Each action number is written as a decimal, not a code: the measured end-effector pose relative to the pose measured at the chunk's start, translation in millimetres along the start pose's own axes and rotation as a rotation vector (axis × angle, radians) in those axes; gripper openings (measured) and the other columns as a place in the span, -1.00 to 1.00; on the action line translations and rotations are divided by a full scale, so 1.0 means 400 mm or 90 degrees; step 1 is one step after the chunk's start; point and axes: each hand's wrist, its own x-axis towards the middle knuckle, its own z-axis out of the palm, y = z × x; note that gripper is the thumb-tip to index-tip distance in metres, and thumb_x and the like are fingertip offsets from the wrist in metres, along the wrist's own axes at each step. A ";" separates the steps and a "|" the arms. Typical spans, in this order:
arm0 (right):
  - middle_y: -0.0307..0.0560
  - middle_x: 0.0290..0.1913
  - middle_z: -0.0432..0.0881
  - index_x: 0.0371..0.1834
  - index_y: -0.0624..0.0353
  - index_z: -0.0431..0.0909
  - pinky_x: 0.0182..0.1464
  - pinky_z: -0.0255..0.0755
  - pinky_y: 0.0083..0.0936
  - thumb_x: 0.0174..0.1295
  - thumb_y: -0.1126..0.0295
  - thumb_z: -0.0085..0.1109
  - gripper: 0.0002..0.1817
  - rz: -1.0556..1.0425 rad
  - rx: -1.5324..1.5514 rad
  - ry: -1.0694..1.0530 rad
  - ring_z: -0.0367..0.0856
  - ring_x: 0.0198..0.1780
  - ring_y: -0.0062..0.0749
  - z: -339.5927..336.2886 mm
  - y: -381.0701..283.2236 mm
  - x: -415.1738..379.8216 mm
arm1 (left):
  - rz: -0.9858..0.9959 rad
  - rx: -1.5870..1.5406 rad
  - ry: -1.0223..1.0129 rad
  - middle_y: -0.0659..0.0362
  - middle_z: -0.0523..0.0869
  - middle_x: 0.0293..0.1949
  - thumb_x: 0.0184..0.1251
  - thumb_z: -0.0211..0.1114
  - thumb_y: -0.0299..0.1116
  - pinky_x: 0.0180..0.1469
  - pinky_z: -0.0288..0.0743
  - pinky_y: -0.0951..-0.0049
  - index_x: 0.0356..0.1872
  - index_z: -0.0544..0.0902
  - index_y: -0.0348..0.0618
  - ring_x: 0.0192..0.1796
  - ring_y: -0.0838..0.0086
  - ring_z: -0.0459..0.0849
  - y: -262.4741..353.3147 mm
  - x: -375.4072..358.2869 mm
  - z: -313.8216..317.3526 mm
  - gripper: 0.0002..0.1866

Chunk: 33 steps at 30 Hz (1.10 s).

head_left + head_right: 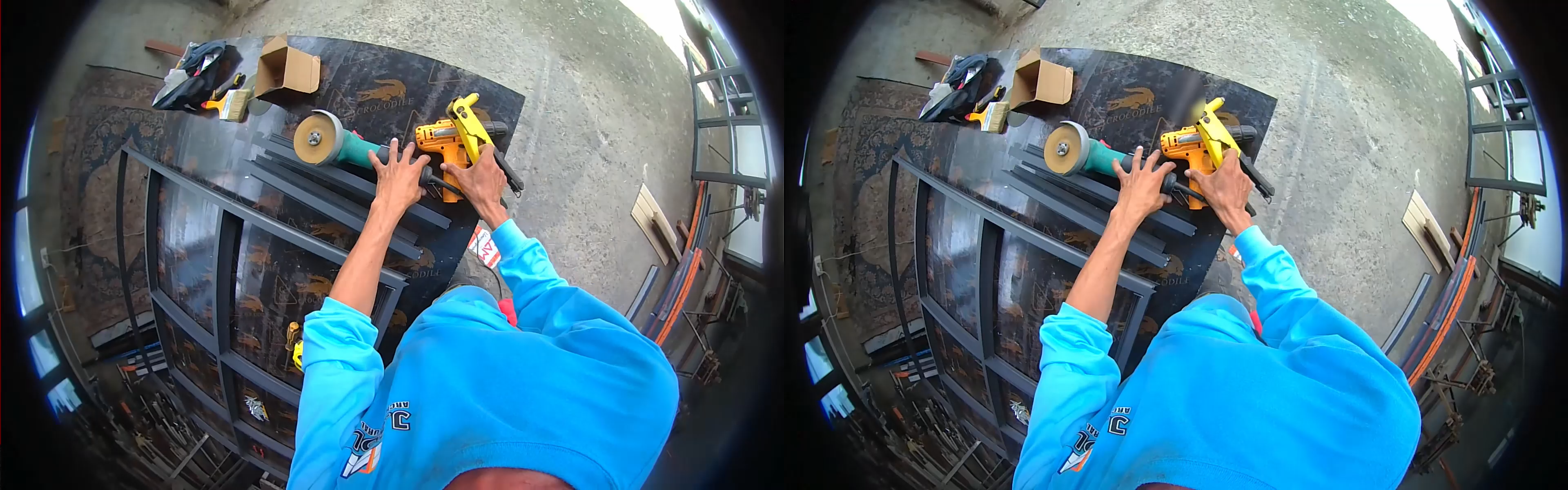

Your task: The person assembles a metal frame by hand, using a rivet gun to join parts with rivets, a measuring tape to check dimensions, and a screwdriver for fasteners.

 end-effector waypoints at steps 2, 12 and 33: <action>0.12 -0.34 0.64 -0.12 0.24 0.33 -0.27 0.51 -0.22 -0.25 -0.03 0.48 -0.25 0.016 0.008 -0.019 0.66 -0.30 0.01 -0.002 -0.008 0.047 | 0.020 -0.008 0.032 0.22 0.32 0.28 -0.09 0.47 -0.15 0.21 -0.22 -0.52 0.18 0.41 0.23 0.39 0.18 0.13 -0.038 0.043 0.024 -0.31; 0.15 -0.33 0.65 -0.24 0.22 0.45 -0.20 0.49 -0.19 -0.15 0.03 0.41 -0.45 0.007 -0.017 -0.098 0.65 -0.24 0.02 -0.035 0.019 0.184 | -0.040 -0.116 0.099 0.18 0.48 0.15 -0.04 0.43 -0.08 0.30 -0.22 -0.31 0.19 0.42 0.14 0.28 0.26 0.34 -0.111 0.191 -0.024 -0.33; -0.32 -0.72 0.36 -0.64 0.19 0.37 -0.60 0.17 -0.62 -0.02 0.27 0.44 -0.62 0.110 0.325 0.105 0.26 -0.63 -0.70 -0.284 0.229 -0.149 | 0.265 -0.017 -0.012 0.12 0.58 -0.30 0.12 0.13 -0.48 -0.20 0.56 0.25 -0.38 0.62 -0.17 -0.15 0.27 0.61 -0.090 0.051 0.109 -0.89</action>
